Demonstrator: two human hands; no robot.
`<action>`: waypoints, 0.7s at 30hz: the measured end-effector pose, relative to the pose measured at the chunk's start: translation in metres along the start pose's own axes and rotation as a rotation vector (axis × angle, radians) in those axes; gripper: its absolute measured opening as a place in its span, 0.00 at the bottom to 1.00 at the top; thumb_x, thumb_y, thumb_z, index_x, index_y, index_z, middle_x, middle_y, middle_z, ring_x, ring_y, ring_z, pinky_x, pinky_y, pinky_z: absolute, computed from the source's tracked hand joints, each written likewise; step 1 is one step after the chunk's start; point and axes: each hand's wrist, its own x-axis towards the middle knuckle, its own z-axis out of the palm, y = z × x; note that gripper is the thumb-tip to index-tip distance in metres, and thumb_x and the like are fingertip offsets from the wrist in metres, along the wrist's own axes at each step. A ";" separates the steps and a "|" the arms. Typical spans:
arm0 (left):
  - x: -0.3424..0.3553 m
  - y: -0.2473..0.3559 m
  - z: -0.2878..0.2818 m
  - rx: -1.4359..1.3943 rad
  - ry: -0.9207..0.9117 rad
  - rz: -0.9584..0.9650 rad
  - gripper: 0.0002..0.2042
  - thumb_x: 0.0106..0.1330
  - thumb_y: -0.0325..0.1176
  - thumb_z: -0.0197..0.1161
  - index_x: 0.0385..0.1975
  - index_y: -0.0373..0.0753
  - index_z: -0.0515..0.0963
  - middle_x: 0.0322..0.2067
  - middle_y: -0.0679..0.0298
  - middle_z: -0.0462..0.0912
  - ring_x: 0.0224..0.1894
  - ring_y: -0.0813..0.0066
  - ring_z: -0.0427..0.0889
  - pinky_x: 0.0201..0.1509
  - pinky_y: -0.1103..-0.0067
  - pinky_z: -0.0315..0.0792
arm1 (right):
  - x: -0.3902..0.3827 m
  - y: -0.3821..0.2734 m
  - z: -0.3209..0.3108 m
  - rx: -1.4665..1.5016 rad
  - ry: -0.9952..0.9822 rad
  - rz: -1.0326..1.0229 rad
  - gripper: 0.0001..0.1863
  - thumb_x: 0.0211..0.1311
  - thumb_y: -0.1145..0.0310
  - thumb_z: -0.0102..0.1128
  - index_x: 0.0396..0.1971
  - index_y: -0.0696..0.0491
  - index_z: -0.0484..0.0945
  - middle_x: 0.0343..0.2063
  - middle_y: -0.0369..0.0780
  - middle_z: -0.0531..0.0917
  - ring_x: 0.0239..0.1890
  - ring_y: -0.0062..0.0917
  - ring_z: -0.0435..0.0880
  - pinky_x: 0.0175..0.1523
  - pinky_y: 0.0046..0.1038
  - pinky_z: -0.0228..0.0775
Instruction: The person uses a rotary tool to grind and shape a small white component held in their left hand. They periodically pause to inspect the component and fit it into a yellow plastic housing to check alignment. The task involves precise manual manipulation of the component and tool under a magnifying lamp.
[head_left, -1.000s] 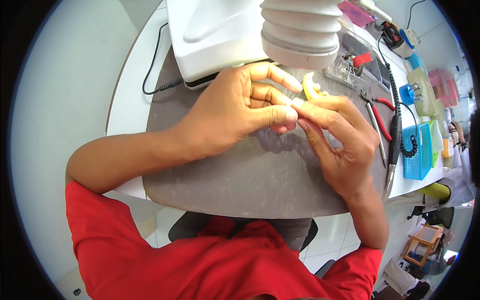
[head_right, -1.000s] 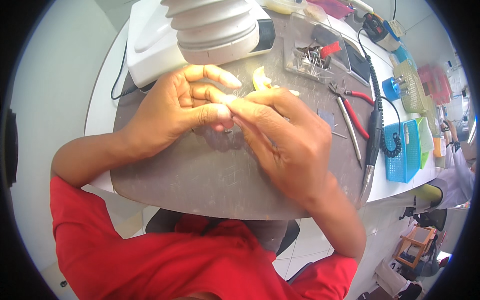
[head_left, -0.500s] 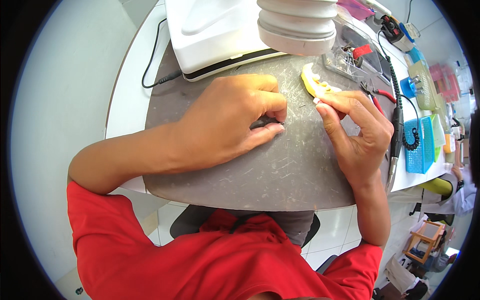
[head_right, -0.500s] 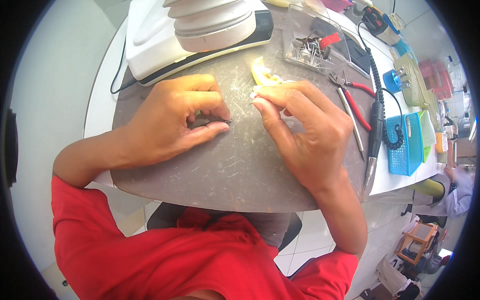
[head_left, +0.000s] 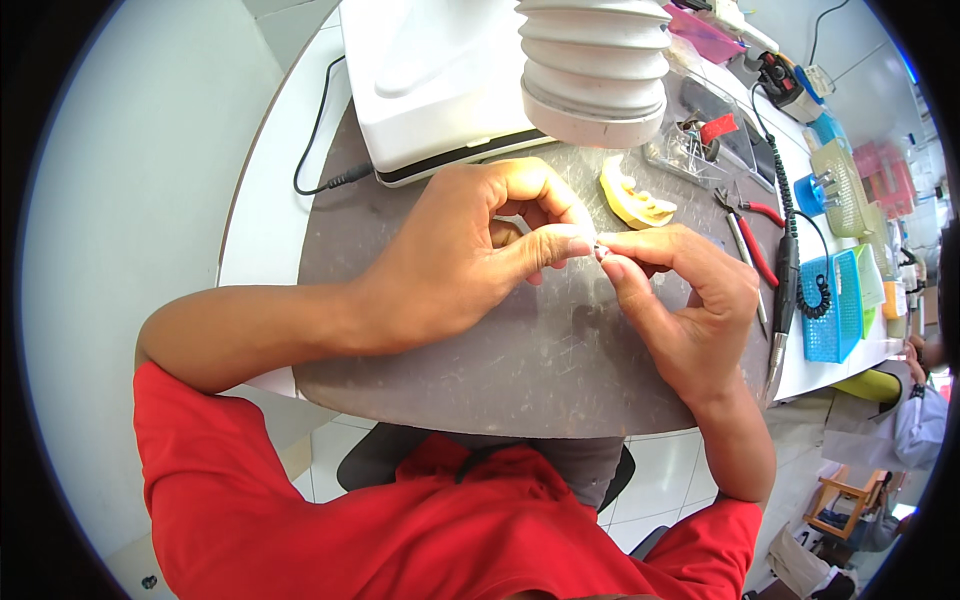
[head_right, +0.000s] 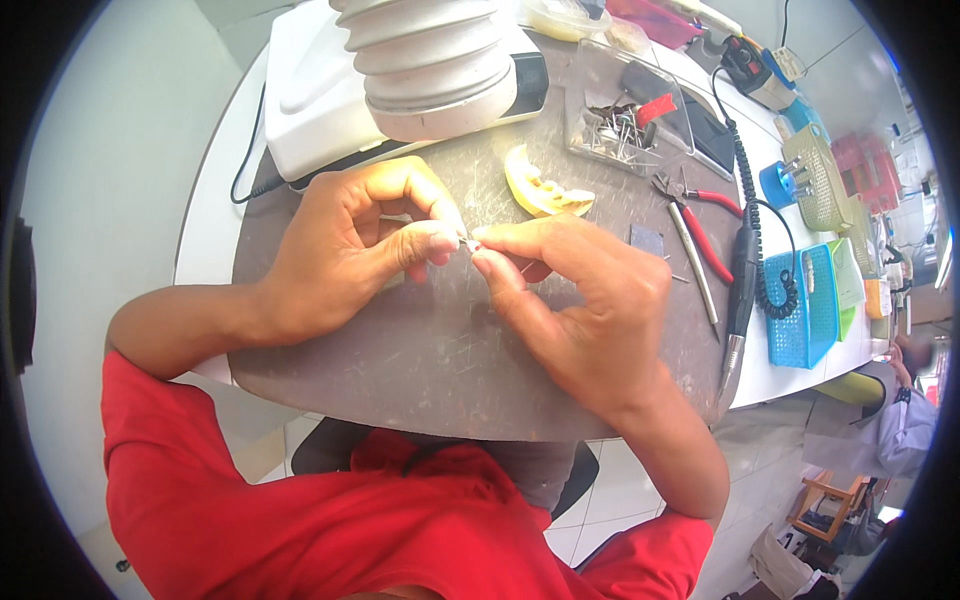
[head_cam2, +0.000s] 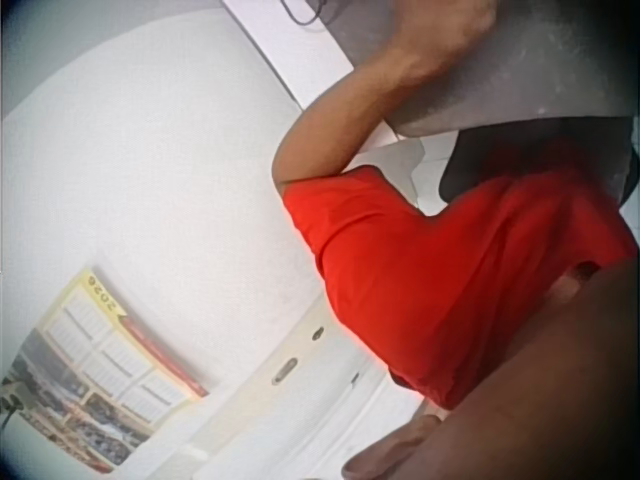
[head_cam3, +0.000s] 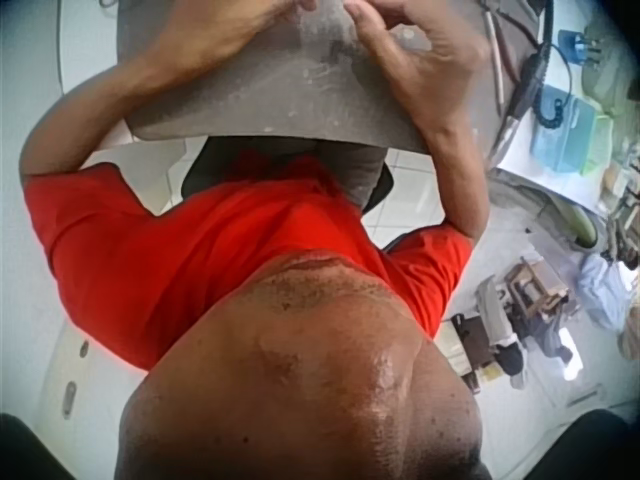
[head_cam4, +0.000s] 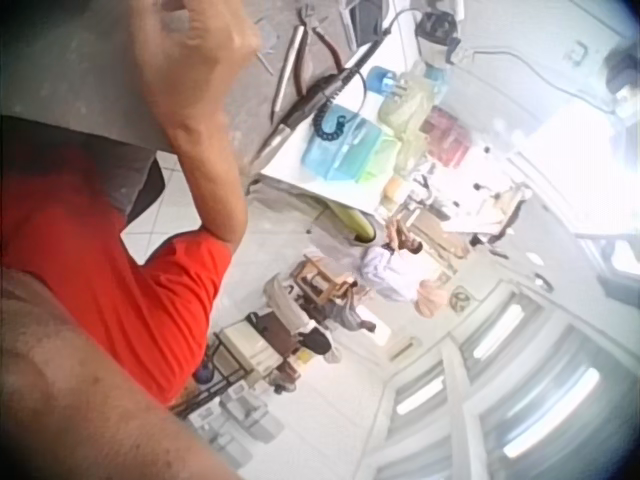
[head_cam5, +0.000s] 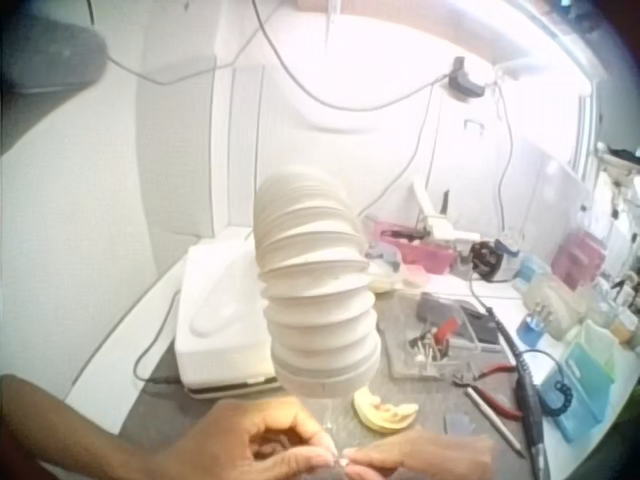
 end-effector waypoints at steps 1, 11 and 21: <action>0.001 -0.002 0.000 0.013 -0.004 0.021 0.03 0.65 0.27 0.58 0.33 0.35 0.74 0.33 0.68 0.75 0.36 0.84 0.76 0.36 0.85 0.72 | 0.000 0.001 0.000 -0.002 0.001 -0.010 0.08 0.46 0.78 0.68 0.30 0.58 0.83 0.24 0.39 0.83 0.22 0.19 0.81 0.29 0.19 0.71; 0.000 -0.004 -0.001 0.130 -0.006 0.153 0.03 0.62 0.25 0.61 0.32 0.35 0.75 0.34 0.67 0.75 0.36 0.83 0.75 0.37 0.85 0.73 | -0.001 0.000 -0.002 0.026 0.014 -0.053 0.08 0.46 0.79 0.68 0.30 0.58 0.83 0.24 0.40 0.83 0.22 0.20 0.80 0.28 0.19 0.70; -0.001 -0.002 -0.002 0.162 0.001 0.185 0.03 0.63 0.26 0.61 0.32 0.35 0.75 0.34 0.67 0.75 0.36 0.83 0.75 0.36 0.84 0.73 | 0.000 -0.002 -0.003 0.033 -0.007 -0.053 0.09 0.46 0.79 0.68 0.30 0.58 0.83 0.24 0.40 0.83 0.22 0.20 0.80 0.28 0.19 0.70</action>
